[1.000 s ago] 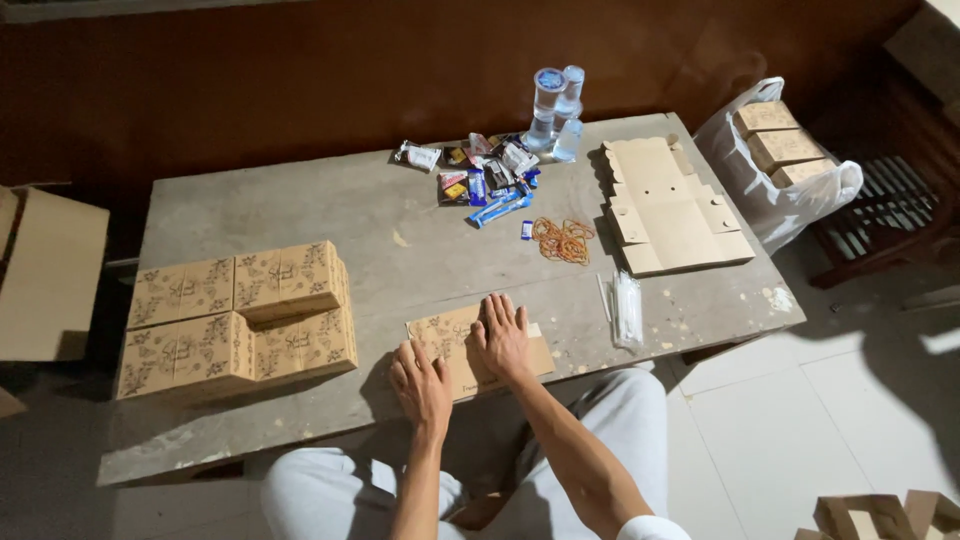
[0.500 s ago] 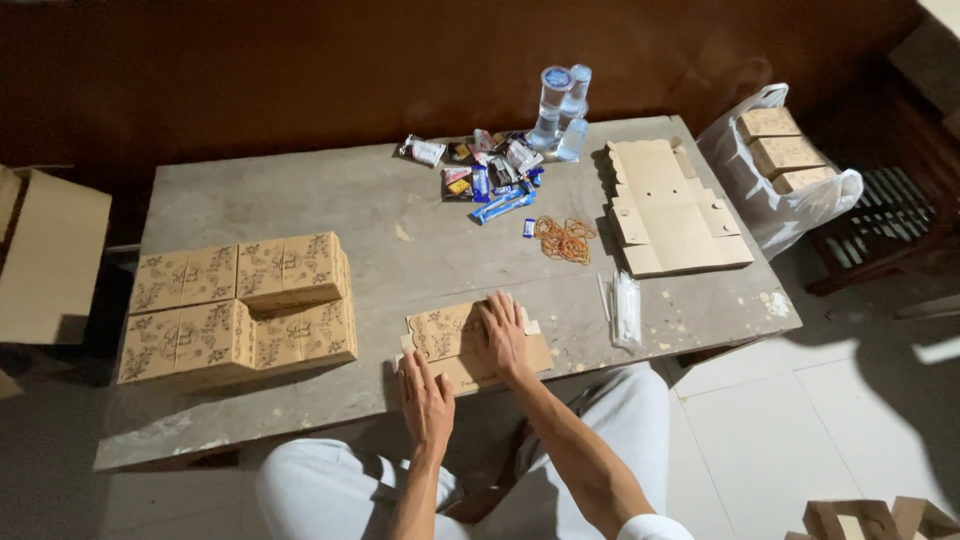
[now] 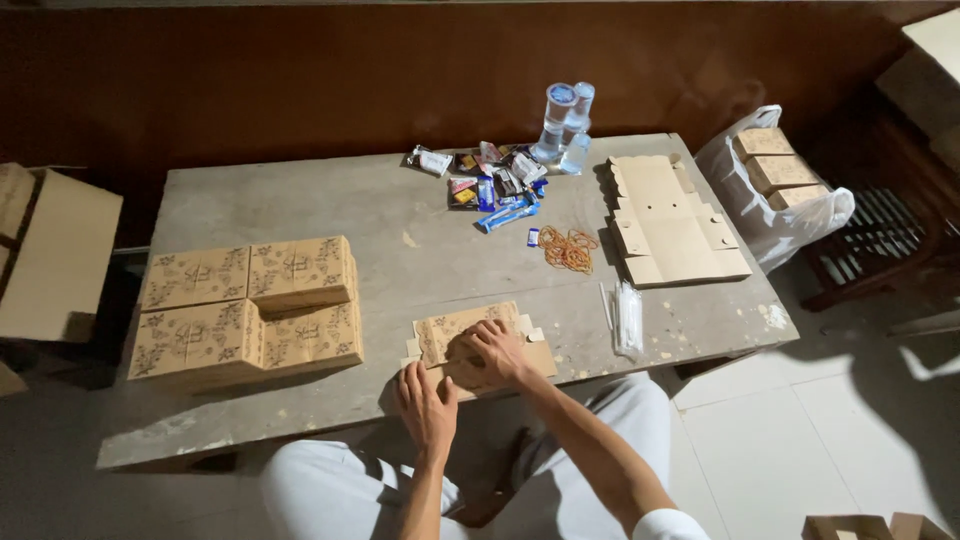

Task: Folding a flat cardboard template into a box on a workspace table.

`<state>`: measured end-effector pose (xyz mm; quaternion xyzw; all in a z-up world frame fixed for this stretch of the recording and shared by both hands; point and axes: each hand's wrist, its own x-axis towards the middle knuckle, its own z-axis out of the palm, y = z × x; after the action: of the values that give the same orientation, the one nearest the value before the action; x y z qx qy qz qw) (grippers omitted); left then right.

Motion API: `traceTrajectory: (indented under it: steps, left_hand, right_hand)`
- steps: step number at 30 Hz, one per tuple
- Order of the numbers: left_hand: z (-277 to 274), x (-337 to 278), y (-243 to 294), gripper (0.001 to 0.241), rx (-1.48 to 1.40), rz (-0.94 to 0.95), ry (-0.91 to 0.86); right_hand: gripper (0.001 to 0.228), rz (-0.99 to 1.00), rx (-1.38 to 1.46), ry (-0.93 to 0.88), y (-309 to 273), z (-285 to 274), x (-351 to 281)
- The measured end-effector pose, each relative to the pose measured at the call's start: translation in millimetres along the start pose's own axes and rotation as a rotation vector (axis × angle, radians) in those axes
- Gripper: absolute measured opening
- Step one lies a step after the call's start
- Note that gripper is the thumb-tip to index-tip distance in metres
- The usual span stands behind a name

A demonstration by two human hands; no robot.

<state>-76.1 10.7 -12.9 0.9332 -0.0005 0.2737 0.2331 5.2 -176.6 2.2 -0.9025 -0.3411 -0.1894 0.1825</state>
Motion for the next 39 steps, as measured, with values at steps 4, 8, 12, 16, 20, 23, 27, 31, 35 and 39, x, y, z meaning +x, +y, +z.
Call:
traceTrajectory:
  steps: [4, 8, 12, 16, 20, 23, 27, 31, 35, 39]
  left_hand:
    - [8.2, -4.2, -10.0, 0.05, -0.035, -0.025, -0.003]
    - [29.0, -13.2, -22.7, 0.056, 0.05, -0.007, -0.036]
    - [47.7, -21.3, -34.9, 0.031, 0.19, 0.096, 0.06]
    - [23.8, -7.3, -16.4, 0.041, 0.24, 0.03, -0.029]
    - [6.5, -1.3, -3.7, 0.05, 0.075, -0.019, -0.096]
    - [-3.3, 2.9, 0.5, 0.046, 0.09, -0.042, -0.165]
    - [-4.5, -3.1, 7.2, 0.048, 0.085, -0.049, -0.194]
    - [-0.3, -6.3, 21.4, 0.058, 0.158, -0.011, -0.2]
    - [8.2, -15.3, 38.9, 0.047, -0.065, 0.152, -0.3]
    - [8.0, -16.9, 63.8, 0.058, -0.06, 0.28, -0.493]
  right_hand:
    - [0.026, -0.225, -0.051, -0.071, 19.3, -7.2, 20.4]
    - [0.022, -0.422, -0.124, -0.071, 46.0, -12.1, 45.9]
    - [0.015, 0.15, -0.463, -0.308, 74.2, -36.0, 78.6]
    - [0.039, 0.485, -0.243, 0.535, 52.0, -68.5, 63.7]
    - [0.023, 0.459, -0.126, 0.193, 1.5, -55.3, -9.4]
    - [0.033, 0.583, -0.03, 0.023, -21.6, -30.7, -75.7]
    - [0.041, 0.747, -0.056, -0.021, -24.1, -45.8, -94.7]
    - [0.05, 0.806, -0.115, -0.004, -7.2, -35.8, -113.8]
    - [0.066, 0.898, -0.112, -0.062, -18.6, -38.1, -109.0]
    - [0.08, 0.998, 0.059, -0.028, -18.9, -44.2, -94.0]
